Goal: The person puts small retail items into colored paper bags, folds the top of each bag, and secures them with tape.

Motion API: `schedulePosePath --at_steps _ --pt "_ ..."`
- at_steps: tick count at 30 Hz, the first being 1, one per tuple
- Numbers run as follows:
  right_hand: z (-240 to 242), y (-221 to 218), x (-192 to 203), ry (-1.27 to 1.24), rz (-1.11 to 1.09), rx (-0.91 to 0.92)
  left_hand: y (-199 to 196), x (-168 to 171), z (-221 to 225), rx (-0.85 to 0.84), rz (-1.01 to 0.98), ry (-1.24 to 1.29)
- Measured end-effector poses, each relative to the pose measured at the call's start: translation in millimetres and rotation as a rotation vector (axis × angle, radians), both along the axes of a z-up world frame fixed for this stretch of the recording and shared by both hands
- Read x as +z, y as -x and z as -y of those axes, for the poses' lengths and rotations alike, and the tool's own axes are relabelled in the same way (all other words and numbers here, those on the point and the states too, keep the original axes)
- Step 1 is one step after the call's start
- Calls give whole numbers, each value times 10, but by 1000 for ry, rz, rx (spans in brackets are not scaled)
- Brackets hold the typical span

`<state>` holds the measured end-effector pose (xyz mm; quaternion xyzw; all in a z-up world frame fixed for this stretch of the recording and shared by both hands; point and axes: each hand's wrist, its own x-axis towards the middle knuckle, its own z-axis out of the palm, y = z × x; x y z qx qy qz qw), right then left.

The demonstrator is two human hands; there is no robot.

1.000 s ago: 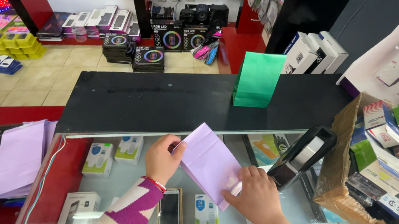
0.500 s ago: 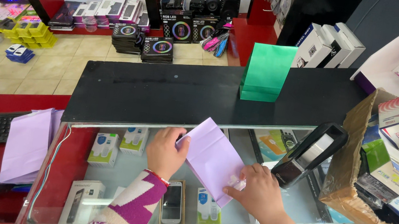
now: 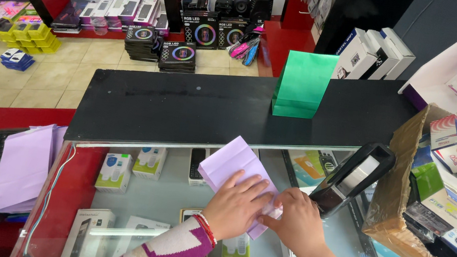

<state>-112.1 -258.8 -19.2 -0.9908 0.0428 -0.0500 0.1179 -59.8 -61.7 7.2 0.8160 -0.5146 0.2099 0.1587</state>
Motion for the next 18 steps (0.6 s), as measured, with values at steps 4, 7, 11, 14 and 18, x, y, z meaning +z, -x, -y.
schedulePosePath --at_steps 4,7,11,14,18 --pt "-41 46 3 -131 -6 1 -6 -32 6 5 -8 -10" --pt "-44 74 -31 -149 96 47 -1 -19 3 19 -4 -27" --pt "-35 108 -76 -3 236 24 16 31 6 36 23 -45" --pt "-62 103 -67 32 291 47 24 21 4 25 19 14" --pt "19 47 -90 -18 164 52 18 27 -1 30 10 -3"
